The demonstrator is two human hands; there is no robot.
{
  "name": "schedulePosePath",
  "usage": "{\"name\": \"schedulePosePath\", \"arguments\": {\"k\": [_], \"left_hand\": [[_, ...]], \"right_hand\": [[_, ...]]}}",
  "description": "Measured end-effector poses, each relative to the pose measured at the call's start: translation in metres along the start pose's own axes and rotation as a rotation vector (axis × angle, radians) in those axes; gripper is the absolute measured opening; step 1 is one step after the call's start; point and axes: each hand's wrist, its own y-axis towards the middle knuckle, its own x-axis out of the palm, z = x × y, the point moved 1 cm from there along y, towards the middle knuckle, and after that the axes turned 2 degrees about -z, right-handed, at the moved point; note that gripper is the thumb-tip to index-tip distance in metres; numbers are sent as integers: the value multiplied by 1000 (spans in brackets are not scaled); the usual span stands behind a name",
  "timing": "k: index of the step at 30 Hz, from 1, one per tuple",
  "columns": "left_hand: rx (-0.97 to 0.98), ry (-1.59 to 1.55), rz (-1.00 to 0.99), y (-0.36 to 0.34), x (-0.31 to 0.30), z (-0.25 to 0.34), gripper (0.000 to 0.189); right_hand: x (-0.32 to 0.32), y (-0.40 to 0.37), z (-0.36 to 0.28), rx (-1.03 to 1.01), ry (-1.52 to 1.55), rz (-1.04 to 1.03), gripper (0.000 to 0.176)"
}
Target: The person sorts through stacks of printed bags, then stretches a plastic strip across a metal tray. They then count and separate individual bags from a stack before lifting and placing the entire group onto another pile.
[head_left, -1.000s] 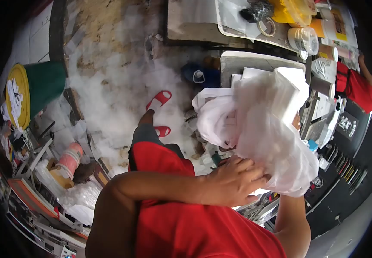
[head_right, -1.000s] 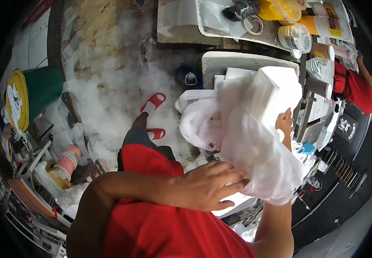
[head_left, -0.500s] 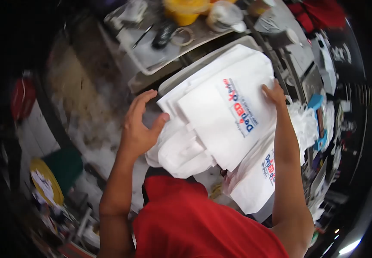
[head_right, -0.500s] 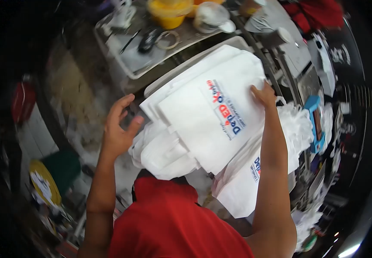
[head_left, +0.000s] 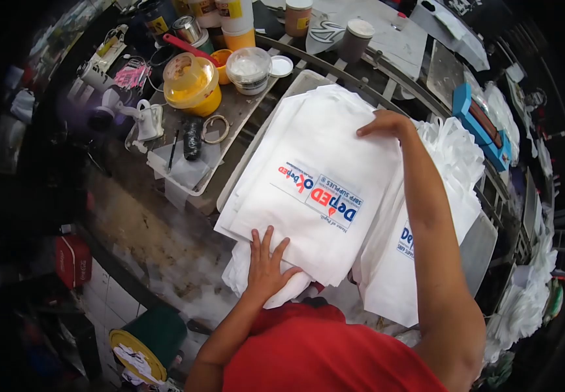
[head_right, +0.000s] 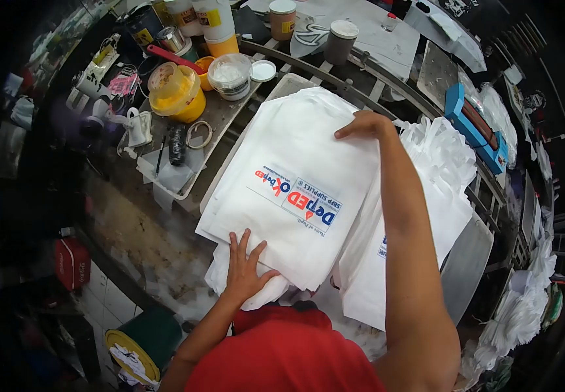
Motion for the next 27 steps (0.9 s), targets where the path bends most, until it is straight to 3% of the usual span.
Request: {"name": "schedulePosePath", "arguments": {"k": [3, 5, 7, 11, 13, 15, 16, 17, 18, 19, 20, 23, 25, 27], "left_hand": [[20, 18, 45, 2, 14, -10, 87], [32, 27, 80, 5, 19, -10, 87], [37, 12, 107, 2, 18, -8, 87], [-17, 108, 20, -9, -28, 15, 82], [69, -8, 295, -22, -62, 23, 66], [-3, -137, 640, -43, -90, 26, 46], [-9, -171, 718, -52, -111, 29, 40], [-10, -207, 796, -58, -129, 31, 33], [11, -204, 813, -66, -137, 26, 33], [-33, -175, 819, -74, -141, 20, 30], [-78, -146, 824, -80, -140, 18, 28], [-112, -302, 770, -91, -120, 26, 26], [-116, -311, 670, -95, -99, 30, 27], [-109, -325, 531, -94, -78, 39, 28]], "right_hand": [[-11, -21, -24, -89, 59, -175, 97], [-8, -58, -63, -101, -269, -104, 74], [3, -88, -83, -312, -376, -60, 57], [-55, -232, -168, -615, -303, 28, 34], [-99, -298, -187, -619, -165, 211, 34], [-164, -359, -189, -801, -274, 313, 48], [-157, -440, -218, -408, -143, 598, 69], [-180, -457, -202, -696, 172, 591, 55], [-213, -476, -183, -954, 202, 386, 56], [-225, -502, -158, -899, 392, 675, 47], [-241, -520, -121, -913, 385, 698, 47], [-271, -529, 8, -820, 416, 898, 68], [-200, -532, 58, -833, 841, 1017, 71], [-119, -515, 112, -496, 1102, 1299, 69]]}}
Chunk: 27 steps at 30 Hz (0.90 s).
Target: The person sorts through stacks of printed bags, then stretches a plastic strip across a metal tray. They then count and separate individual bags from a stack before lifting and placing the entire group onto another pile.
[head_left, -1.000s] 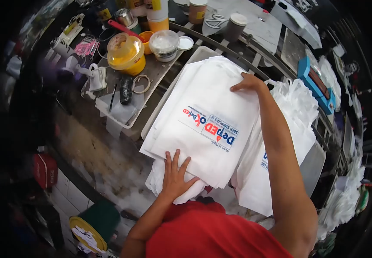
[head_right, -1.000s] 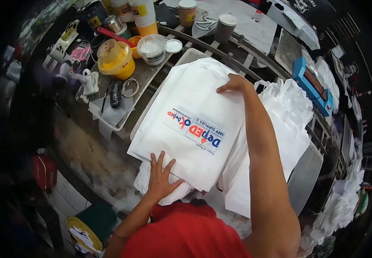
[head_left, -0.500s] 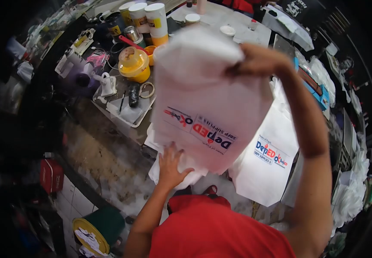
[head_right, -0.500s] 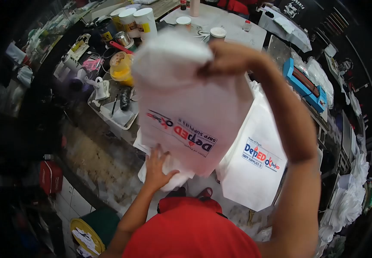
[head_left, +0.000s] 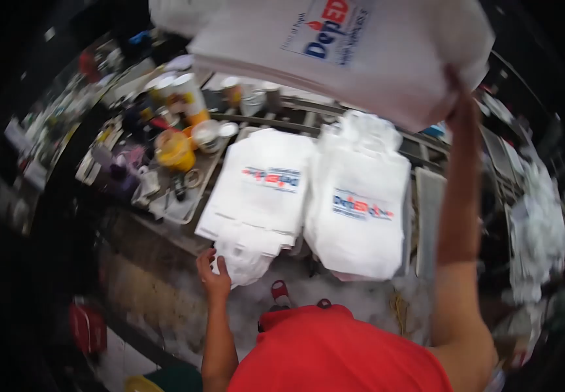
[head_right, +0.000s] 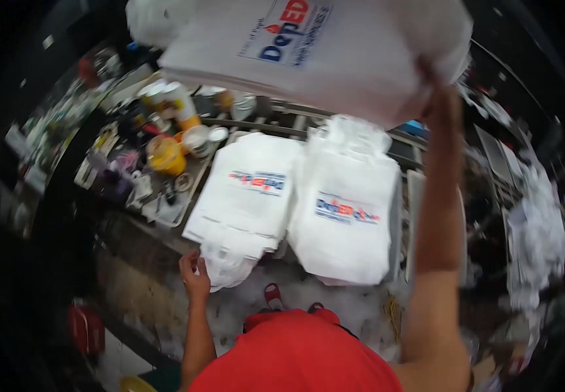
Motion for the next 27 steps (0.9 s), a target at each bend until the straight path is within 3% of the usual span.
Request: {"name": "schedulePosePath", "arguments": {"k": [1, 2, 3, 6, 11, 14, 16, 18, 23, 26, 27], "left_hand": [[-39, 19, -41, -4, 9, 1, 28], [-81, 42, -71, -7, 17, 2, 29], [-78, 41, -107, -8, 25, 3, 29], [28, 46, -180, -6, 47, 0, 29], [33, 22, -233, 14, 65, 22, 29], [7, -11, -260, 19, 71, 22, 30], [17, -45, -268, 27, 72, 17, 30], [13, -28, -279, 30, 74, 8, 29], [-114, -100, -301, 35, 74, -25, 32], [-114, 0, -306, 46, 62, -29, 34], [8, 69, -250, 54, 61, -56, 37]], "right_hand": [[9, -66, 18, -104, 211, -2, 72], [14, -112, 37, 122, 421, 107, 72], [22, -160, 50, 106, 625, 97, 67], [24, -266, 119, 316, 847, 348, 64], [31, -393, 249, 819, 772, 638, 58], [26, -414, 298, 890, 584, 672, 50], [22, -408, 284, 915, 584, 619, 46], [23, -402, 269, 755, 615, 545, 47], [44, -435, 277, 840, 454, 490, 54], [21, -430, 257, 1069, 530, 285, 56], [13, -426, 237, 1281, 518, 116, 52]]}}
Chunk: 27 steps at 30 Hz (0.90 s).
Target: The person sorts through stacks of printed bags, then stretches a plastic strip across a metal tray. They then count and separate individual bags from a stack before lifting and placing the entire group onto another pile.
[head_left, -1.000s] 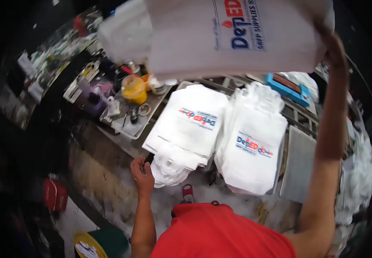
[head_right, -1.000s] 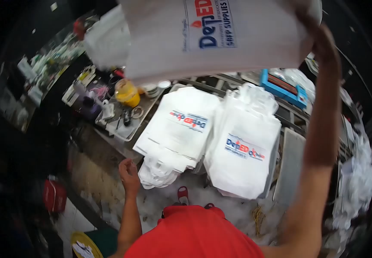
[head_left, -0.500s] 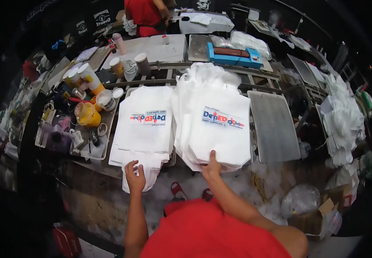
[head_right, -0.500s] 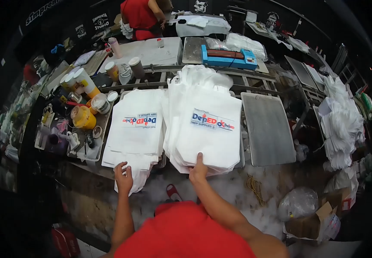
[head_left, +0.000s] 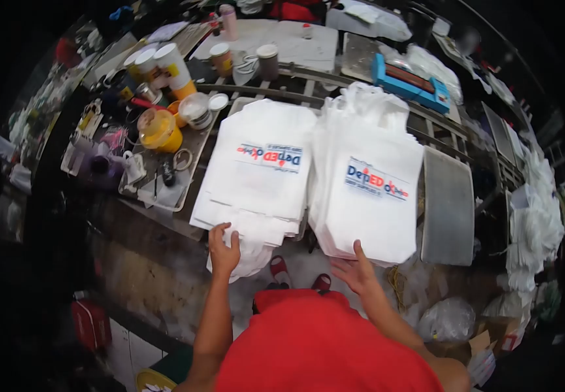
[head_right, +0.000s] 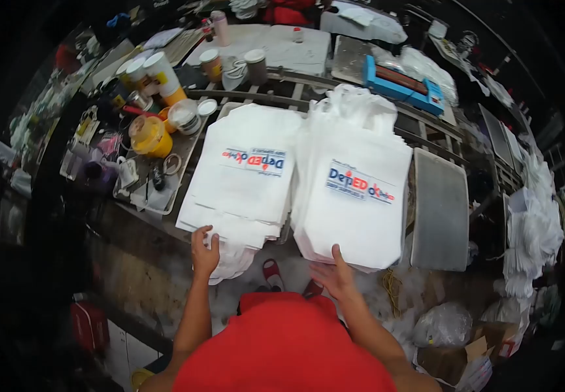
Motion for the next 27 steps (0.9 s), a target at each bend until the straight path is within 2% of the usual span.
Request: {"name": "schedulePosePath", "arguments": {"k": [1, 2, 3, 4, 6, 7, 8, 9, 10, 12, 13, 15, 17, 19, 21, 23, 27], "left_hand": [[-18, 7, 2, 8, -6, -21, 37], [37, 84, 140, 20, -12, -37, 38], [93, 160, 279, 34, -18, -51, 39], [73, 219, 310, 48, -26, -60, 45], [6, 207, 264, 76, -40, -70, 50], [-46, 187, 219, 92, -44, -73, 54], [-65, 191, 178, 111, -45, -77, 57], [-85, 193, 134, 130, -45, -81, 61], [-126, 153, 64, 149, -41, -88, 61], [-218, 97, -83, 182, -37, -95, 62], [-272, 79, -163, 189, -35, -91, 62], [-319, 128, -193, 191, -26, -73, 61], [-348, 169, -223, 193, -24, -70, 62], [-263, 178, -259, 187, -24, -73, 69], [-271, 160, -259, 184, -24, -86, 77], [16, 290, -239, 181, -22, -109, 78], [-17, 390, -295, 195, -24, -91, 83]], "right_hand": [[3, -15, -8, 231, -94, -59, 50], [8, -24, -17, 243, -101, -55, 50], [18, -28, -27, 363, -422, -251, 45], [29, -28, -30, 485, -740, -451, 42], [82, 5, -27, -1, -1005, -374, 42], [121, 29, -32, -217, -1176, -199, 41], [153, 62, -27, -374, -1082, -83, 47], [168, 118, -25, -478, -1237, 2, 57], [175, 174, -14, -532, -1251, 126, 70], [220, 201, -7, -431, -1217, 384, 80], [229, 206, -3, -416, -1225, 379, 80], [236, 209, 2, -471, -1436, 548, 81], [227, 212, 14, -415, -1445, 541, 85], [222, 193, 30, -474, -1586, 466, 88], [216, 179, 33, -455, -1615, 449, 93], [210, 176, 32, -467, -1655, 387, 100], [222, 203, 26, -486, -1412, 496, 105]]}}
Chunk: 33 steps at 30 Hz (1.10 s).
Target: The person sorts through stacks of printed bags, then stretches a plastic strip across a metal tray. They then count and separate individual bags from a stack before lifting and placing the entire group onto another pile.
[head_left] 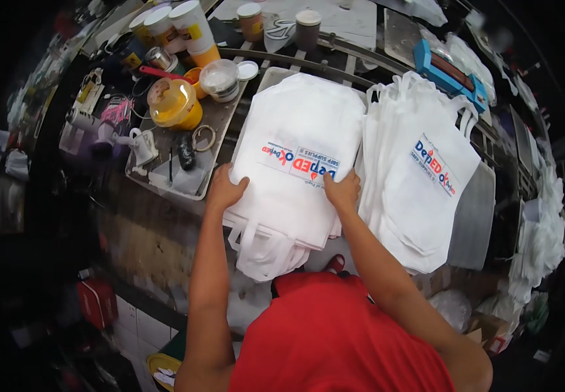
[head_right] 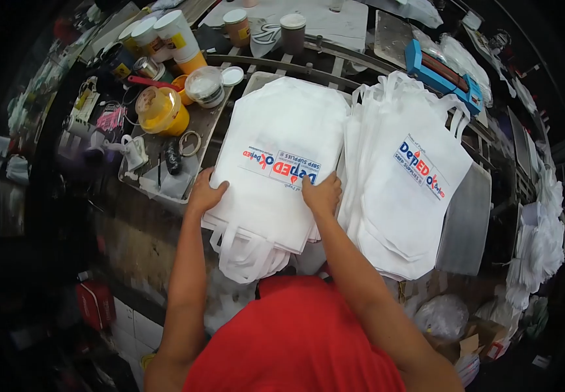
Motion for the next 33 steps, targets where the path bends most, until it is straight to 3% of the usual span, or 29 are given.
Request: {"name": "schedulePosePath", "arguments": {"k": [2, 4, 7, 10, 12, 13, 15, 19, 21, 25, 27, 29, 31, 33], "left_hand": [[-74, -217, -26, 8, -2, 15, 79], [-134, -207, -55, 4, 1, 16, 74], [-230, -170, -135, 5, -1, 12, 65], [-253, -131, -156, 2, 3, 6, 58], [-180, -308, -39, 1, 6, 7, 54], [-177, -302, -36, -1, 7, 6, 54], [-154, -349, -41, -2, 10, 1, 55], [-140, -364, -103, -11, 10, -18, 67], [-164, -554, -40, -36, -4, -11, 76], [-292, -548, 319, -126, -3, -43, 81], [-515, -763, 385, -194, 19, -60, 83], [-926, -1298, 129, -246, 29, -47, 84], [-888, -1770, -13, -305, 130, -83, 82], [-787, -1727, -14, -258, 64, 40, 78]], "right_hand": [[2, 8, -13, 130, -35, 5, 104], [-2, 17, -14, 153, -20, 26, 105], [-10, 32, -10, 238, 53, -132, 105], [3, 30, -7, 126, 23, -26, 102], [10, 34, -15, -138, 36, 304, 96], [11, 40, -20, -137, 42, 304, 96], [10, 60, -43, -503, -1, 281, 95], [-7, 106, -95, -625, -207, 212, 99], [-11, 133, -117, -703, -373, 66, 110], [2, 187, -152, -789, -442, -149, 125], [3, 194, -167, -685, -518, -257, 132], [11, 186, -176, -624, -613, -358, 132], [15, 165, -181, -556, -723, -435, 133], [18, 167, -179, -586, -672, -386, 134]]}}
